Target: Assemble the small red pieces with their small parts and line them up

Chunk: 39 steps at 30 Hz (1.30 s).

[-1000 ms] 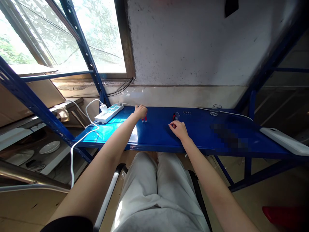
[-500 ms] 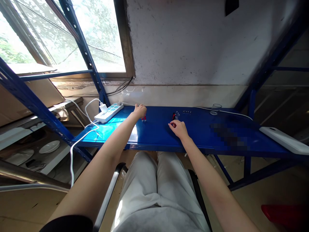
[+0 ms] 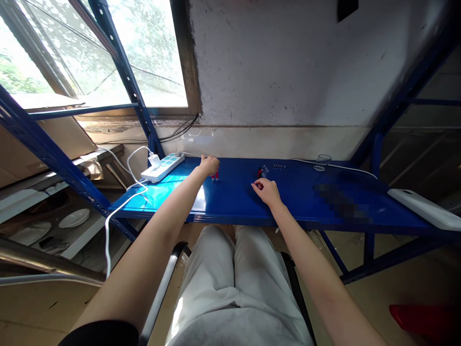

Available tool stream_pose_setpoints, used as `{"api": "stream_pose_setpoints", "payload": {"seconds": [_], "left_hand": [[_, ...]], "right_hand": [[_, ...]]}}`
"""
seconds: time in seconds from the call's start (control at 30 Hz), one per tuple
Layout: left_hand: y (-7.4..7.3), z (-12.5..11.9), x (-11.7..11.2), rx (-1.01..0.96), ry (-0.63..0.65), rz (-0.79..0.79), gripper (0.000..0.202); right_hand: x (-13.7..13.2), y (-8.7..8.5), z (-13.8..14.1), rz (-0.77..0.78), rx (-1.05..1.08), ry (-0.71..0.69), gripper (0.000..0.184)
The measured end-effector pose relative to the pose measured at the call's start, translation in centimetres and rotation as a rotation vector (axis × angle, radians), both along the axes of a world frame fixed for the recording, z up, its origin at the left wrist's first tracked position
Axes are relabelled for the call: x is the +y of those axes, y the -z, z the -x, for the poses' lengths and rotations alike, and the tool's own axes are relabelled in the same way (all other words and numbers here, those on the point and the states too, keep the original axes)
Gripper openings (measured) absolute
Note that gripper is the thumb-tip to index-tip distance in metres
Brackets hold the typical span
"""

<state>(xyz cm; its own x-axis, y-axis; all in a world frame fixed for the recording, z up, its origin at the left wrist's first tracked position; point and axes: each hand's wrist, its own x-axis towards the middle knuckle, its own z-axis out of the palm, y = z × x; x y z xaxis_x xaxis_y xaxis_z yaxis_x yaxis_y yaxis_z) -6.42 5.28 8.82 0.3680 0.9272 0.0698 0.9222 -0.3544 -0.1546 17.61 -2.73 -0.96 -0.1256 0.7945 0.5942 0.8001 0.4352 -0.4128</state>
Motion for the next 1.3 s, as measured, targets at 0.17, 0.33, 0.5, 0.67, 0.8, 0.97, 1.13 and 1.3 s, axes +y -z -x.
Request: {"api": "stream_pose_setpoints", "payload": {"seconds": [0.17, 0.33, 0.5, 0.67, 0.8, 0.97, 1.13, 1.3], "left_hand": [[-0.3, -0.2, -0.2, -0.02, -0.012, 0.028, 0.021], [-0.4, -0.1, 0.0, -0.012, -0.024, 0.037, 0.023], [-0.2, -1.1, -0.1, -0.075, 0.073, -0.006, 0.025], [1.2, -4.5, -2.2, -0.224, 0.279, -0.07, 0.034], [3.6, -7.7, -4.2, -0.229, 0.371, 0.034, 0.054], [6.7, -10.9, -5.4, -0.258, 0.268, -0.014, 0.064], [8.0, -13.0, -5.3, -0.325, 0.143, -0.127, 0.061], [8.2, -13.5, -4.8, -0.276, 0.15, -0.107, 0.054]], "right_hand": [[-0.1, -0.1, 0.1, -0.017, 0.01, 0.007, 0.036], [-0.6, -0.4, 0.0, -0.07, 0.106, 0.116, 0.041], [-0.9, -0.7, -0.5, -0.184, 0.307, 0.385, 0.042], [-0.7, -0.8, -1.0, -0.194, 0.476, 0.481, 0.044], [-0.5, -0.6, -1.2, -0.185, 0.516, 0.503, 0.043], [-0.3, -0.5, -1.3, -0.202, 0.508, 0.495, 0.043], [-0.3, -0.6, -1.3, -0.234, 0.483, 0.495, 0.045], [-0.5, -0.7, -1.2, -0.21, 0.488, 0.48, 0.043]]}}
